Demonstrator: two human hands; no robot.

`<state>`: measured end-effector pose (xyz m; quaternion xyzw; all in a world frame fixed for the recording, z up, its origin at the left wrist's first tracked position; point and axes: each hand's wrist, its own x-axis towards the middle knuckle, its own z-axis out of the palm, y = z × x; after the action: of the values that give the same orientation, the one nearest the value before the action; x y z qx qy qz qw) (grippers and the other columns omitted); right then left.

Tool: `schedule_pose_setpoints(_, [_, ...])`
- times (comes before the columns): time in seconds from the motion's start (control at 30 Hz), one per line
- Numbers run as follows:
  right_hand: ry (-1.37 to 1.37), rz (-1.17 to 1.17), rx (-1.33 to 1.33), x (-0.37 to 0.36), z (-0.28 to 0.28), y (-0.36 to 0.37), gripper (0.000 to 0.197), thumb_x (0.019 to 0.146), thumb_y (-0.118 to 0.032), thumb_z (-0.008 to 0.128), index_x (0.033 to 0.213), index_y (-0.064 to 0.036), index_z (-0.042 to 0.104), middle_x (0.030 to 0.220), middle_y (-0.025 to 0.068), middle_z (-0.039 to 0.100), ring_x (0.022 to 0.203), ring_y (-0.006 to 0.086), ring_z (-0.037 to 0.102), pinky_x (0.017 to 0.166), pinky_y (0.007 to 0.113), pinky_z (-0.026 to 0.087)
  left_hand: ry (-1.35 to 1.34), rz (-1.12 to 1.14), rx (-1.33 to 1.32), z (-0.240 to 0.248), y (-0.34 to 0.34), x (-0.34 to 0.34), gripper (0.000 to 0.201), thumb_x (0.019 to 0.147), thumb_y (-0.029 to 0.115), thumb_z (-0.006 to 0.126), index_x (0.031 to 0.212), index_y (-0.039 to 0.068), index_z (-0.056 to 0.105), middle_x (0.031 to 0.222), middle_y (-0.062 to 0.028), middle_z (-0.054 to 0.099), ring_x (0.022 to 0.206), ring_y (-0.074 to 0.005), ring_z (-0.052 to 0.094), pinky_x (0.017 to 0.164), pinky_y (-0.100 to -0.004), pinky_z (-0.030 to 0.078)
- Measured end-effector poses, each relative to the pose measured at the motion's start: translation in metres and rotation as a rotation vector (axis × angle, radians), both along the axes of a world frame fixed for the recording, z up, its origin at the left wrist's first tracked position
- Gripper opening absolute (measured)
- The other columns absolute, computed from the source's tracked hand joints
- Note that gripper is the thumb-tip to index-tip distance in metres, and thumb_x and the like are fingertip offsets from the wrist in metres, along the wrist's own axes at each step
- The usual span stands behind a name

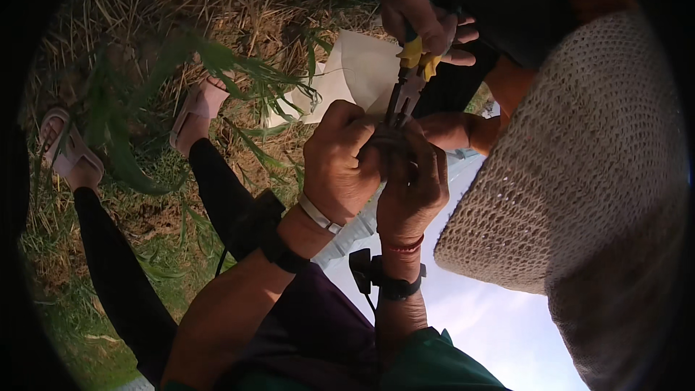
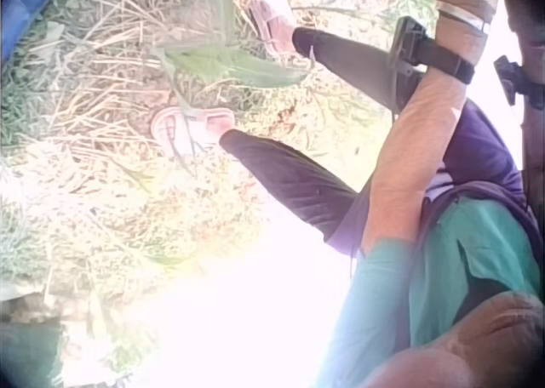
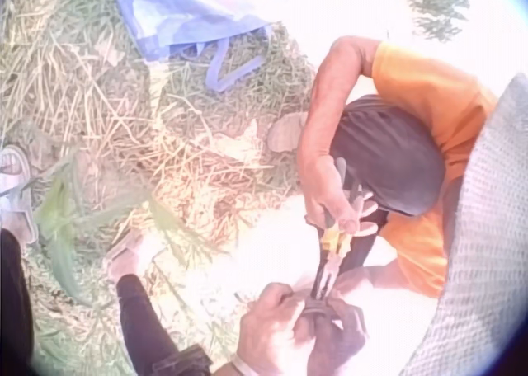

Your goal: The person holds a white plastic tube while another person uses pliers to cut a wire, and they then work together to secure the wire around the end of the tube by twisting it by hand.

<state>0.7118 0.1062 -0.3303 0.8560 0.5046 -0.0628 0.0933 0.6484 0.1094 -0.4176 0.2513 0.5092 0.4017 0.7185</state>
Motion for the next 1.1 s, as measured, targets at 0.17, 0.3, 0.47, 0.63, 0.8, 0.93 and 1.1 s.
schedule_pose_setpoints(0.17, [-0.031,0.046,-0.015,0.003,-0.002,-0.001,0.027,0.086,0.004,0.071,0.113,-0.0006,0.072,0.102,0.007,0.072,0.089,0.0154,0.07,0.074,0.029,0.057,0.024,0.005,0.005,-0.002,0.0,-0.002,0.031,0.07,-0.007,0.061,0.098,0.003,0.071,0.095,-0.0125,0.062,0.081,-0.0326,0.067,0.069,-0.0409,0.055])
schedule_pose_setpoints(0.3, [-0.052,0.058,-0.053,-0.003,-0.001,0.003,0.025,0.092,-0.002,0.064,0.116,-0.0027,0.071,0.11,0.0134,0.071,0.092,0.0231,0.072,0.075,0.033,0.059,0.005,-0.009,0.001,-0.005,0.002,-0.002,0.026,0.071,-0.007,0.061,0.094,0.003,0.07,0.096,-0.0133,0.062,0.082,-0.033,0.067,0.069,-0.0415,0.055])
schedule_pose_setpoints(0.47, [-0.076,0.114,-0.069,-0.005,0.0,0.005,0.029,0.09,-0.001,0.065,0.119,-0.0053,0.072,0.107,0.0123,0.071,0.089,0.0235,0.071,0.073,0.034,0.058,-0.016,-0.02,0.0,-0.007,0.001,-0.001,0.023,0.072,-0.006,0.063,0.092,0.002,0.069,0.095,-0.0139,0.062,0.082,-0.0336,0.067,0.069,-0.042,0.055])
schedule_pose_setpoints(0.63, [-0.086,0.146,-0.074,-0.005,0.0,0.009,0.031,0.091,-0.002,0.064,0.121,-0.0058,0.072,0.101,0.0114,0.069,0.086,0.0232,0.07,0.071,0.035,0.057,-0.049,-0.002,-0.024,-0.005,0.005,-0.003,0.023,0.072,-0.006,0.064,0.093,0.002,0.07,0.093,-0.0139,0.062,0.081,-0.0337,0.067,0.069,-0.0422,0.055])
schedule_pose_setpoints(0.8, [-0.084,0.143,-0.078,-0.006,0.001,0.01,0.031,0.092,-0.004,0.063,0.122,-0.0059,0.071,0.1,0.0121,0.068,0.085,0.024,0.07,0.069,0.035,0.056,-0.052,0.005,-0.012,-0.005,0.006,-0.002,0.022,0.073,-0.005,0.067,0.094,0.002,0.071,0.092,-0.0139,0.063,0.081,-0.0332,0.067,0.069,-0.0418,0.055])
schedule_pose_setpoints(0.93, [-0.094,0.133,-0.108,-0.006,0.001,0.011,0.031,0.092,-0.003,0.062,0.122,-0.0041,0.071,0.1,0.0131,0.068,0.085,0.0253,0.07,0.07,0.035,0.056,-0.04,-0.004,-0.023,-0.007,0.003,-0.001,0.019,0.074,-0.002,0.07,0.092,0.003,0.072,0.091,-0.0132,0.063,0.08,-0.0325,0.068,0.069,-0.0404,0.055])
schedule_pose_setpoints(1.1, [-0.099,0.154,-0.123,-0.01,-0.002,0.011,0.029,0.093,-0.003,0.061,0.12,-0.0019,0.07,0.101,0.0139,0.069,0.087,0.0262,0.069,0.072,0.036,0.056,-0.045,-0.003,-0.044,-0.009,0.0,-0.004,0.018,0.075,-0.002,0.07,0.093,0.002,0.072,0.09,-0.0131,0.064,0.079,-0.0325,0.068,0.069,-0.0395,0.056])
